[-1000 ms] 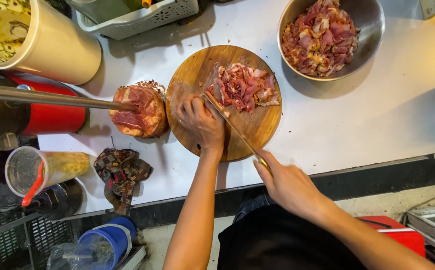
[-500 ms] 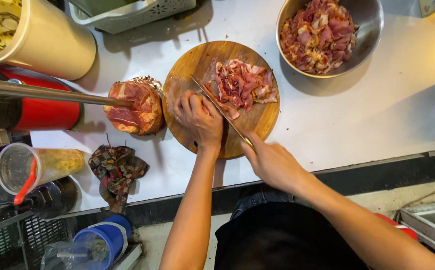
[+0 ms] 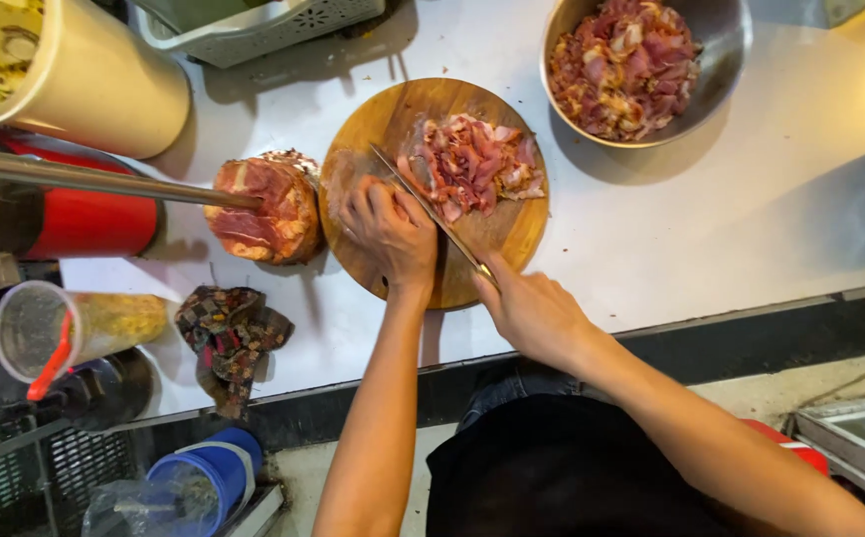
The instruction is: Slicing meat into thin pieces using a cleaver on a wooden cutting board.
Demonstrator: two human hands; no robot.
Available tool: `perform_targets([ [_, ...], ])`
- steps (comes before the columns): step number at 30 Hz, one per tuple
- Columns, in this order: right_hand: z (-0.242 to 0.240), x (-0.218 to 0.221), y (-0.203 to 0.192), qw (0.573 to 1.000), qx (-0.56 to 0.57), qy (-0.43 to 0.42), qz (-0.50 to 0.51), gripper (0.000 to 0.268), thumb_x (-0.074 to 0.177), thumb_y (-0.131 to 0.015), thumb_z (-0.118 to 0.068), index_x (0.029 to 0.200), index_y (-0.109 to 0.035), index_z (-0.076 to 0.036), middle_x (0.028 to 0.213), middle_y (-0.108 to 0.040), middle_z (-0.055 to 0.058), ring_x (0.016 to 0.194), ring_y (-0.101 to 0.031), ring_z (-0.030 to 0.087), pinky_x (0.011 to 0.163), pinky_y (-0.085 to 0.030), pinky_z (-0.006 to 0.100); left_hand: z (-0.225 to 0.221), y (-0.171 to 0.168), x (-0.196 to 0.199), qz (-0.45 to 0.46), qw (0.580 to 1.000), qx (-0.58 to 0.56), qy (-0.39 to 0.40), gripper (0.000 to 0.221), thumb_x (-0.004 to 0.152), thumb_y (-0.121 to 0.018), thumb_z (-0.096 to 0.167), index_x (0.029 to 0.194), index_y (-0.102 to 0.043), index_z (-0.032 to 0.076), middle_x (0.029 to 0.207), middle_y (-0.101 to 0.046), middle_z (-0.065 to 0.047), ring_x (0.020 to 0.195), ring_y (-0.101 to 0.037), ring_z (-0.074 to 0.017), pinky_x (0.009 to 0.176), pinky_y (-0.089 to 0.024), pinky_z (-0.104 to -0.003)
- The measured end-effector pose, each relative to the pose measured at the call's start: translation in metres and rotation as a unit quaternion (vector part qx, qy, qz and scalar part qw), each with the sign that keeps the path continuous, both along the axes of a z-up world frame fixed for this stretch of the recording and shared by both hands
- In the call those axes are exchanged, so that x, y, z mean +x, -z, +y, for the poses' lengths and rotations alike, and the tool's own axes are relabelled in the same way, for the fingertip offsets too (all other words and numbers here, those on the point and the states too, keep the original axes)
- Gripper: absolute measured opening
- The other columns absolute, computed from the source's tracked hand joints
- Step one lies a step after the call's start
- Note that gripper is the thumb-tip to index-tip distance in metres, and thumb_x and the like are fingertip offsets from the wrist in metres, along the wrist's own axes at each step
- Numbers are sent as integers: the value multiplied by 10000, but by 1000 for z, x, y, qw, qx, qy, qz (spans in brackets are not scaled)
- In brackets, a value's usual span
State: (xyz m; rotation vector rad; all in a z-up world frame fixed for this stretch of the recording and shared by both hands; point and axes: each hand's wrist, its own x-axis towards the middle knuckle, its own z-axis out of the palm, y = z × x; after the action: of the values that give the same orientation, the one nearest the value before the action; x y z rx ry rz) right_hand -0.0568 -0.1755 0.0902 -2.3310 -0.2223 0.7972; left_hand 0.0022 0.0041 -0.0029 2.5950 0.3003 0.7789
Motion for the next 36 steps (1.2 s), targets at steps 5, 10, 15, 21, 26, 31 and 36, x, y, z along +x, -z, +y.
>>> perform_targets([
  [5,-32,-33,-30,997,11,31,70,459,1023,-424,-364,1442,-441,-176,782,-718,273,774,-712,485,759,-541,575,0,4,3,-13,1000,-11,-4,116,945,-594,113,951,-562,2,1218,-589,-180,1182,-515,-375,1044,-406,-533],
  [10,-38,-24,-36,991,9,75,108,456,1017,-417,-380,1432,-468,-198,756,-727,259,772,-731,467,749,-560,552,-2,-1,-1,-33,999,-24,-5,127,962,-595,129,955,-557,8,1190,-602,-183,1164,-525,-381,1041,-401,-528],
  [15,-27,-13,-38,995,41,91,33,476,1022,-428,-395,1433,-463,-157,756,-718,258,759,-716,481,740,-554,563,-1,-2,-2,-39,997,-74,2,126,979,-560,145,999,-535,22,1072,-591,-160,1101,-553,-354,1072,-388,-528],
  [21,-12,2,-6,998,3,45,38,465,1043,-421,-413,1415,-477,-140,744,-710,278,763,-704,494,754,-545,590,-1,1,1,-55,997,-61,2,130,970,-573,154,969,-527,33,1092,-588,-168,1106,-545,-376,1059,-384,-518],
  [26,-10,-7,-16,997,29,70,-10,481,1030,-434,-396,1422,-468,-121,702,-699,285,720,-696,512,710,-542,605,6,6,-2,-48,996,-70,6,151,954,-586,174,936,-548,29,1147,-608,-176,1115,-543,-387,1041,-390,-521],
  [31,5,-14,-28,998,21,60,-21,479,1019,-453,-391,1433,-471,-150,676,-682,294,692,-677,525,685,-529,621,14,24,-1,-46,997,-60,7,224,972,-590,226,1022,-607,9,1201,-613,-194,1149,-531,-402,1045,-395,-534],
  [36,2,-23,-33,999,3,36,-14,479,1016,-458,-391,1453,-450,-194,676,-677,294,679,-673,522,672,-523,631,13,33,-1,-43,998,-36,2,312,1005,-579,300,1084,-620,1,1240,-615,-197,1177,-532,-399,1053,-407,-531],
])
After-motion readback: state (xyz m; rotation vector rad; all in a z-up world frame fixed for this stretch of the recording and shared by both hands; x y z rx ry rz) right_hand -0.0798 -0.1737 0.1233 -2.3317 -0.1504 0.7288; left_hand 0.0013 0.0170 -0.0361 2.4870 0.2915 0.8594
